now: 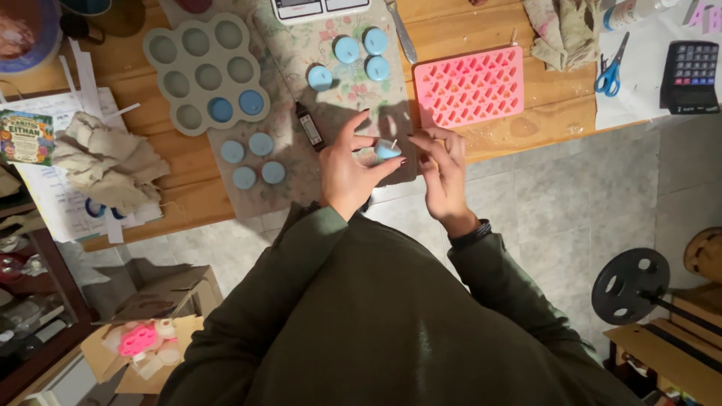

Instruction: The person is preparing and molding small candles, using a thermometer and long-nose pliers.

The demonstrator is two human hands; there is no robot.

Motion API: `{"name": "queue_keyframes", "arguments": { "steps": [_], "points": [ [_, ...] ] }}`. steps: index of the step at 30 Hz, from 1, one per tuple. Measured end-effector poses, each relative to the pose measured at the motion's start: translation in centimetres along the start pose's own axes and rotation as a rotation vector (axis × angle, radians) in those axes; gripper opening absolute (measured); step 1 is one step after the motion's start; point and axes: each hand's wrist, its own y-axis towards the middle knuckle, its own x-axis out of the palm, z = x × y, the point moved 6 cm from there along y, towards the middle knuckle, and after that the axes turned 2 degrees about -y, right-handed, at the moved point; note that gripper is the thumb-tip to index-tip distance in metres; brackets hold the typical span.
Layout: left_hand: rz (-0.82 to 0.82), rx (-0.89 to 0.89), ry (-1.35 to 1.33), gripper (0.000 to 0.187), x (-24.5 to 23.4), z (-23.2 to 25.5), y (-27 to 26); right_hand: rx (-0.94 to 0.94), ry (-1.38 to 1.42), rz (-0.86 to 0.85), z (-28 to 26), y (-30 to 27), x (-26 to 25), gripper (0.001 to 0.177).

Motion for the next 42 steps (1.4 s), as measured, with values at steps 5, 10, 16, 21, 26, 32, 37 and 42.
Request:
{"name": "queue_keyframes", "arguments": {
  "steps": [5, 10, 16, 21, 26, 32, 37, 42],
  "points": [
    [0.019, 0.069, -0.073, 0.083, 0.5, -0.9, -0.3, -0.085, -0.077, 0.018, 2.1, -0.4, 1.3, 0.028],
    [-0.073, -0.074, -0.366, 0.073, 0.9, -3.6, -0.8, 0.01, -0.159, 0.128, 4.7, -0.7, 2.2, 0.018],
    [-0.164, -0.14, -0.592, 0.049, -0.8, -6.5, -1.5, -0.041, -0.151, 0.2, 0.6, 1.1, -0.2, 0.023],
    [-0.17, -0.197, -0.541, 0.037, -3.9, -5.7, -1.3, 0.138, -0.074, 0.261, 2.4, 1.0, -3.8, 0.008],
    [-0.212, -0.301, -0.567, 0.037, -5.8, -4.3, -0.6, 0.202, -0.128, 0.395, 5.4, -1.2, -6.9, 0.009],
    [-0.3, -0.178, -0.654, 0.041, -6.7, -4.3, 1.0, 0.302, -0.143, 0.481, 6.0, -0.8, -10.3, 0.01],
    [-0.334, -0.113, -0.689, 0.043, -7.2, -3.0, 2.2, 0.19, -0.311, 0.455, 5.8, 6.6, -15.4, 0.012],
    [-0.241, -0.122, -0.642, 0.039, -6.4, -4.3, 2.9, -0.006, -0.403, 0.388, 12.2, 19.8, -19.3, 0.022]
  ]
}}
